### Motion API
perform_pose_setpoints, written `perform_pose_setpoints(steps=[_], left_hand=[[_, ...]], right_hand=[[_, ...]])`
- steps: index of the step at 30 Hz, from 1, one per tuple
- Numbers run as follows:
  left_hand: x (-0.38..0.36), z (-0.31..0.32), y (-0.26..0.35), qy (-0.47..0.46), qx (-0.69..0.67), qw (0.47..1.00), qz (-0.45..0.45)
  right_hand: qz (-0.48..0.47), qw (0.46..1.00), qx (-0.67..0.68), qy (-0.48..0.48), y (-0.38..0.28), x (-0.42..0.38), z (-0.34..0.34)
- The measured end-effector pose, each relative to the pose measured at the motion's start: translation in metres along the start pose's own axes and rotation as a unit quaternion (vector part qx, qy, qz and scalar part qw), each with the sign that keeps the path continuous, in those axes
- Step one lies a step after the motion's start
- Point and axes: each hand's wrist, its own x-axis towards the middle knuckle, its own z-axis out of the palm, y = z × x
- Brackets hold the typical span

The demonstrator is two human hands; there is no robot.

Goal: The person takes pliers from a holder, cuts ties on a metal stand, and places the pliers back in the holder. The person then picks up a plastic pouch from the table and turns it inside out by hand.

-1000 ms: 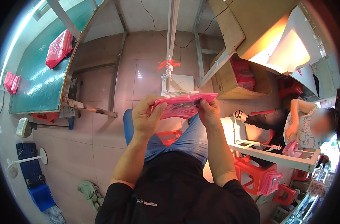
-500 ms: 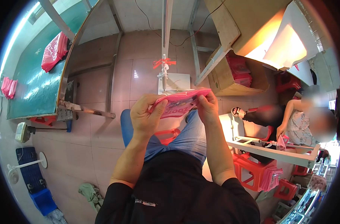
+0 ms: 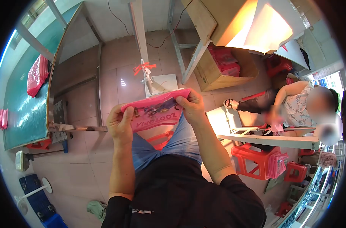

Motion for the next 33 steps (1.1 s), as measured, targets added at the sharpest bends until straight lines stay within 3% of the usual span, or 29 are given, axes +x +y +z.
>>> perform_pose_setpoints(steps=[8,11,13,15,17,19,21,22,23,24,26,27,28,30,31,33], left_hand=[[0.004,-0.022,-0.026,0.034,-0.113,0.991,-0.070],[0.003,-0.024,-0.024,0.026,-0.137,0.988,-0.067],[-0.003,-0.018,-0.014,-0.057,-0.144,0.985,-0.079],[-0.004,-0.013,-0.007,-0.040,-0.107,0.991,-0.064],[-0.003,-0.010,0.001,-0.094,0.010,0.995,-0.042],[-0.002,-0.003,0.006,-0.089,0.059,0.994,-0.007],[-0.004,0.007,0.010,-0.075,0.134,0.988,0.028],[-0.005,0.011,0.016,-0.073,0.133,0.988,0.028],[-0.006,0.016,0.024,-0.092,0.199,0.974,0.052],[-0.006,0.020,0.029,-0.112,0.264,0.955,0.075],[-0.006,0.027,0.034,-0.120,0.287,0.947,0.084],[-0.007,0.029,0.035,-0.131,0.311,0.937,0.094],[-0.007,0.030,0.033,-0.134,0.309,0.937,0.093],[-0.008,0.031,0.028,-0.138,0.310,0.935,0.102],[-0.009,0.032,0.029,-0.140,0.307,0.936,0.101],[-0.007,0.029,0.034,-0.177,0.312,0.932,0.056]], right_hand=[[-0.008,0.993,-0.119,-0.022,-0.019,-0.006,0.018],[-0.080,0.988,-0.127,-0.021,-0.016,-0.006,0.021],[-0.034,0.987,-0.140,0.075,-0.017,-0.008,0.014],[-0.021,0.992,-0.104,0.074,-0.016,-0.004,0.007],[-0.002,0.998,-0.053,0.031,-0.005,-0.002,-0.006],[-0.012,0.998,-0.016,0.067,-0.003,0.002,-0.004],[-0.034,0.998,-0.042,0.037,-0.005,0.003,-0.002],[-0.165,0.948,-0.248,0.113,-0.012,0.003,0.010],[-0.286,0.833,-0.438,0.181,-0.020,0.003,0.020],[-0.286,0.832,-0.440,0.180,-0.029,0.001,0.031],[-0.352,0.808,-0.471,0.051,-0.042,-0.007,0.049],[-0.373,0.767,-0.521,-0.017,-0.046,-0.005,0.053],[-0.373,0.766,-0.524,-0.014,-0.049,-0.002,0.061],[-0.352,0.763,-0.527,-0.126,-0.052,0.001,0.075],[-0.351,0.762,-0.530,-0.125,-0.049,0.001,0.072],[-0.262,0.830,-0.467,-0.153,-0.038,0.003,0.063]])
